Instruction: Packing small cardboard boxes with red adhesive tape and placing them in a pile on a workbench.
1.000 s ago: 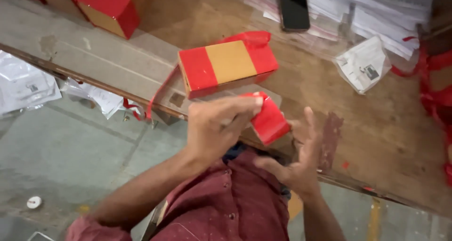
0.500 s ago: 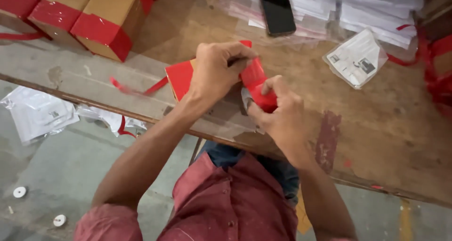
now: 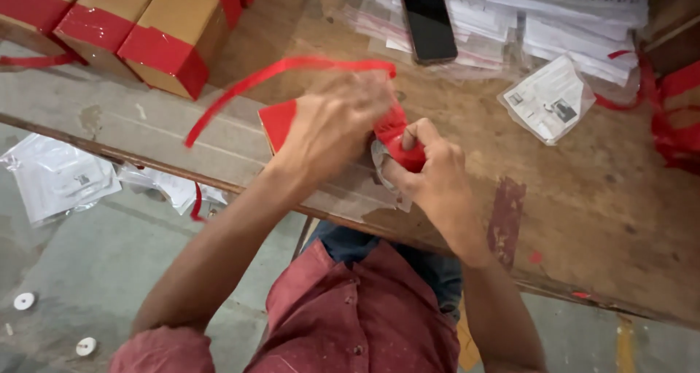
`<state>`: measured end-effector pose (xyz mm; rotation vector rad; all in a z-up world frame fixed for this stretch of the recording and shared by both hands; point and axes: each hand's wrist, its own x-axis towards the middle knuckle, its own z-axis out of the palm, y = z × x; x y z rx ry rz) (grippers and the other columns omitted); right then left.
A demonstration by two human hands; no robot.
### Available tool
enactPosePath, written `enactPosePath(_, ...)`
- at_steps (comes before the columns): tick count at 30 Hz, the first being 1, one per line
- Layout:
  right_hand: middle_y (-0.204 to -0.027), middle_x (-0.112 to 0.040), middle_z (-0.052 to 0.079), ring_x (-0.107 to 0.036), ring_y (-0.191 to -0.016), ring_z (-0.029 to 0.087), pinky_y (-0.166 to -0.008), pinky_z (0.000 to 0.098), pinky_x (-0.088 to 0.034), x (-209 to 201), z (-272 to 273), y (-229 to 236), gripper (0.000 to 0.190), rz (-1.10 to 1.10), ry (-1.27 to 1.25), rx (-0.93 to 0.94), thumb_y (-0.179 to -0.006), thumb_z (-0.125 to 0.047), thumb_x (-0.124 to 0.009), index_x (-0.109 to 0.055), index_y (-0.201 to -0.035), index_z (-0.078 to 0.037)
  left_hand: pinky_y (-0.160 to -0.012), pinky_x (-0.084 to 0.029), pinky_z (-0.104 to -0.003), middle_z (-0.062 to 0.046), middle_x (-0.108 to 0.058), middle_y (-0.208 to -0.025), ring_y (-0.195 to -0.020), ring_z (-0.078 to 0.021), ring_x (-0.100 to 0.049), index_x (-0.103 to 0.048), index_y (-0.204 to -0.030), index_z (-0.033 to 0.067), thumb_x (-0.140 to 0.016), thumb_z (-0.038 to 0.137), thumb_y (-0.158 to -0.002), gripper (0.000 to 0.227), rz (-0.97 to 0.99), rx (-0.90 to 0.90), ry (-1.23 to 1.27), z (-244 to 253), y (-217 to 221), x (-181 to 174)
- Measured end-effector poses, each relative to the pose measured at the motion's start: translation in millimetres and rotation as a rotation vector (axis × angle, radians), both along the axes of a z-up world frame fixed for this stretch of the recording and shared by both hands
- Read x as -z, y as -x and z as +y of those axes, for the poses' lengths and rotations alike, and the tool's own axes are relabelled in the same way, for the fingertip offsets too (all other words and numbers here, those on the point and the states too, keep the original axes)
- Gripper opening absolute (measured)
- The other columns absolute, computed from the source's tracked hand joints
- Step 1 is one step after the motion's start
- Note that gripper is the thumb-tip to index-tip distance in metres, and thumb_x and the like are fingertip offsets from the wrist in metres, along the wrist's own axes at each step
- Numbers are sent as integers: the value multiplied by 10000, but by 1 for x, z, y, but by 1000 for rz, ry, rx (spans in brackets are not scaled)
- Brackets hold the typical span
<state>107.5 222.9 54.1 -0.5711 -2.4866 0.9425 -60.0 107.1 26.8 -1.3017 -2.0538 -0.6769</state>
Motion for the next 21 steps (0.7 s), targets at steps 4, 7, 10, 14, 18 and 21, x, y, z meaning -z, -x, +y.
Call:
enactPosePath(4,-803,-699,147,-707,-725,293,-671,403,-549,-5,-6,-1,309,-14,-34,40,-784,-187,-796,-576,-957,-57,-1147,-419,-430,-146,-622,-1450,-1320,-307,-626,-637,-1397,67,-686,226,-805,614,-194,490,137,-9,1,-7)
enactPosePath(7,-786,-689,135,-696,-712,280,-665,399,-540,-10,-11,-1,309,-61,-33,79,-788,-199,-799,-581,-960,-64,-1030,-437,-501,-146,-572,-1482,-1283,-348,-637,-559,-1446,95,-749,388,-633,885,9,350,188,-12,2,-26)
enactPosePath(10,-816,-679,124,-685,-734,264,-683,390,-541,-9,-7,-4,308,-4,-41,60,-787,-190,-795,-586,-980,-74,-978,-475,-514,-142,-560,-1482,-1231,-353,-635,-436,-1558,246,-743,400,-679,944,-186,146,532,-13,-3,-74)
enactPosePath(14,-892,-659,130,-674,-793,257,-738,387,-556,-37,2,5,313,215,-155,-39,-820,-165,-777,-607,-1070,-86,-1024,-483,-445,-171,-711,-1232,-1180,-339,-643,-386,-1577,353,-758,401,-737,919,-668,201,746,3,31,-50)
enactPosePath(18,-885,-679,132,-694,-787,270,-740,402,-559,-57,18,48,323,183,-207,-77,-843,-196,-783,-601,-1088,-88,-977,-526,-430,-153,-702,-1280,-1143,-336,-693,-523,-1534,302,-694,440,-831,737,-868,528,507,14,71,10)
enactPosePath(21,-910,-707,151,-716,-841,323,-747,436,-559,-67,26,81,323,35,-237,-66,-824,-222,-777,-596,-1062,-100,-937,-532,-475,-200,-705,-1274,-1206,-373,-681,-747,-1132,267,-796,499,-884,344,-324,536,202,1,46,-23)
